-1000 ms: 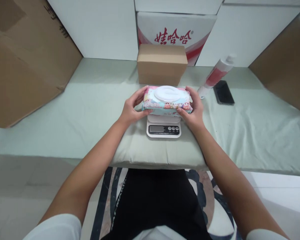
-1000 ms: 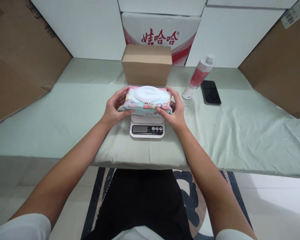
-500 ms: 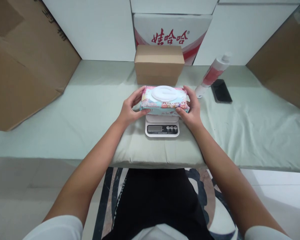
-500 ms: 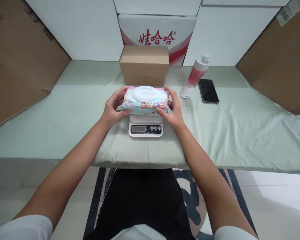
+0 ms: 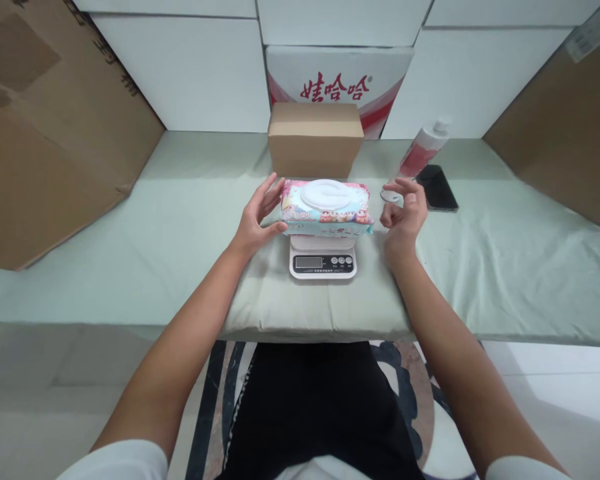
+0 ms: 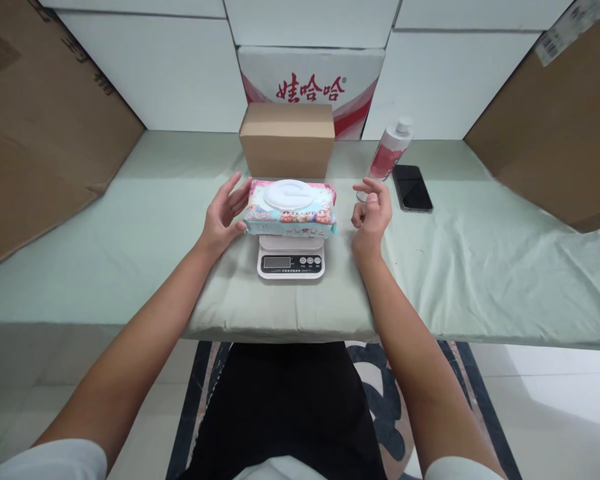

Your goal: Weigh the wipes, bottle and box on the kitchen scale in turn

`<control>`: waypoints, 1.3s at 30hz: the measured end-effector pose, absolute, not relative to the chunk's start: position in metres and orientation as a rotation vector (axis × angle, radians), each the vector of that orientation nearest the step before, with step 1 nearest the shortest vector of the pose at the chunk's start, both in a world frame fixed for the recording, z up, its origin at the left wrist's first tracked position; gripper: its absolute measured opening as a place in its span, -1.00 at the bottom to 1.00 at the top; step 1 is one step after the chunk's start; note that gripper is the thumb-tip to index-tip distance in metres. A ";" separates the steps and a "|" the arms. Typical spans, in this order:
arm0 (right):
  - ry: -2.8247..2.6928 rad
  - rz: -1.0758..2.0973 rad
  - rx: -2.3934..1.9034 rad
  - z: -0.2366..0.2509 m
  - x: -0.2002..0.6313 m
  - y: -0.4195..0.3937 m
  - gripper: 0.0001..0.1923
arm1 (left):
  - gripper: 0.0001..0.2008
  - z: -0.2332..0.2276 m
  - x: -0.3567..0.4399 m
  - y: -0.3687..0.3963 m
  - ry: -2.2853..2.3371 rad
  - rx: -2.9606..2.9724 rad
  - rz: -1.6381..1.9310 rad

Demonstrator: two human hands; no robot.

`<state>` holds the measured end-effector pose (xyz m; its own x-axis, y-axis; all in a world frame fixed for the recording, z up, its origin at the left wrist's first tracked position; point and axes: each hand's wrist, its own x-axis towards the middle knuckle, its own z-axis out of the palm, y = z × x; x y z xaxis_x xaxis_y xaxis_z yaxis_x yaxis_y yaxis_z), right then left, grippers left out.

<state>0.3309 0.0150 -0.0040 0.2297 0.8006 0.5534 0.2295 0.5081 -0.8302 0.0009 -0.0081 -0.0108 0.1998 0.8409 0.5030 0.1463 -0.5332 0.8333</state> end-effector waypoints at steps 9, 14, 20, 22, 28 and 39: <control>-1.633 0.769 -0.904 0.006 0.320 0.003 -0.09 | 0.19 -0.014 0.006 -0.009 0.929 1.831 1.352; -1.623 0.849 -0.895 0.010 0.317 0.003 -0.11 | 0.16 -0.018 0.007 -0.009 0.948 1.789 1.376; -1.625 0.816 -0.907 0.008 0.319 0.004 -0.04 | 0.19 -0.018 0.005 -0.010 0.949 1.809 1.360; -1.631 0.761 -0.921 0.006 0.323 0.006 -0.04 | 0.21 -0.017 0.004 -0.009 0.924 1.831 1.360; -1.572 0.643 -0.895 0.002 0.331 0.012 -0.15 | 0.21 -0.015 -0.001 -0.006 0.844 1.879 1.360; -1.466 0.519 -0.847 0.005 0.330 0.010 -0.33 | 0.13 -0.016 -0.003 -0.005 0.853 1.815 1.373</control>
<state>0.3296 0.0102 0.0052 0.0753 0.7620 0.6432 0.1877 0.6227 -0.7596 -0.0028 -0.0047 -0.0157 0.2228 0.8295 0.5121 0.0918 -0.5408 0.8361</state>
